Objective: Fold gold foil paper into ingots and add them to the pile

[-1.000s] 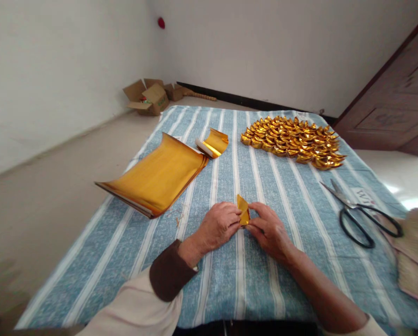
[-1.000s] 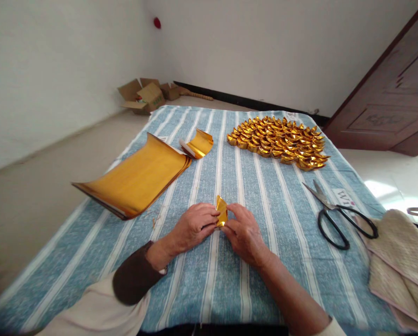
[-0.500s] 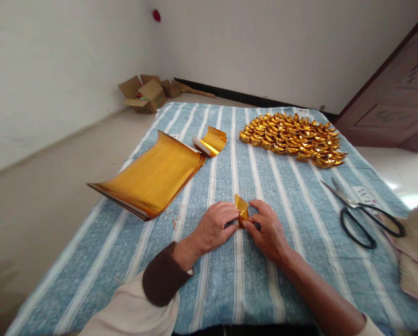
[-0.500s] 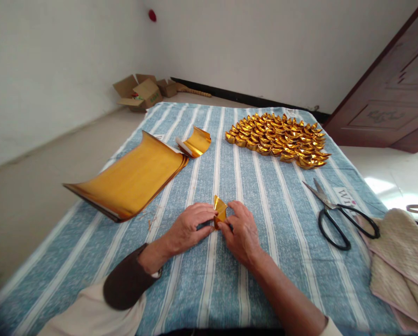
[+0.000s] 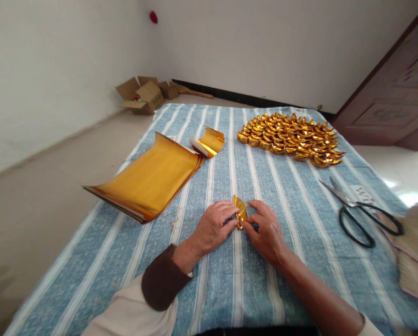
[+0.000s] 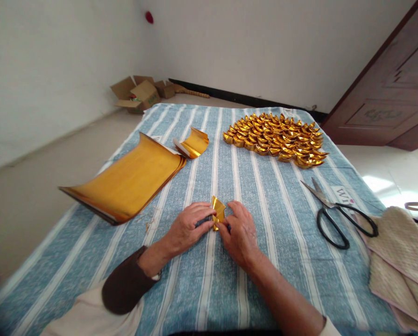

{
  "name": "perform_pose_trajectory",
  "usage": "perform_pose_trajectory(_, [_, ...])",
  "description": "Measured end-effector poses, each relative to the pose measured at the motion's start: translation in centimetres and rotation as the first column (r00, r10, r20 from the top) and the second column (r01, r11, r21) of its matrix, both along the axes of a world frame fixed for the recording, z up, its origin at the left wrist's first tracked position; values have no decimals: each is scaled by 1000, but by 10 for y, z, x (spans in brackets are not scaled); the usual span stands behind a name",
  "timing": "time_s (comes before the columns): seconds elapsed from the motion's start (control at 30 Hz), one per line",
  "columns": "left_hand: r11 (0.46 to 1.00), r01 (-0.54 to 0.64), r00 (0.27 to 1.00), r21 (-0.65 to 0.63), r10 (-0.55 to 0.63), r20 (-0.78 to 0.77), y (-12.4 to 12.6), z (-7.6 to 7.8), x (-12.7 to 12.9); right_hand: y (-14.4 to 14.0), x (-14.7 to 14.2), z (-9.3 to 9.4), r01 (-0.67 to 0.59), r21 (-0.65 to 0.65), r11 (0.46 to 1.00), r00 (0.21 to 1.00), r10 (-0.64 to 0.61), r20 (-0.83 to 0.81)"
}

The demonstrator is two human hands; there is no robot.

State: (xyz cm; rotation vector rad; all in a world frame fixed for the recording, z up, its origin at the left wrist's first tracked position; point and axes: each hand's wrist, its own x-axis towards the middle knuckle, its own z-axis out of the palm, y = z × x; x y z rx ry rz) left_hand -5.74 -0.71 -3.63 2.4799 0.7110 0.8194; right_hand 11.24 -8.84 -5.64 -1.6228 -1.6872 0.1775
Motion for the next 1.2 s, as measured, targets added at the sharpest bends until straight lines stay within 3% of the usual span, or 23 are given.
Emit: perform_pose_trajectory(1.2, [999, -51, 998, -16, 50, -46, -2, 1, 4, -1, -3, 1, 38, 3, 999, 998, -39, 56])
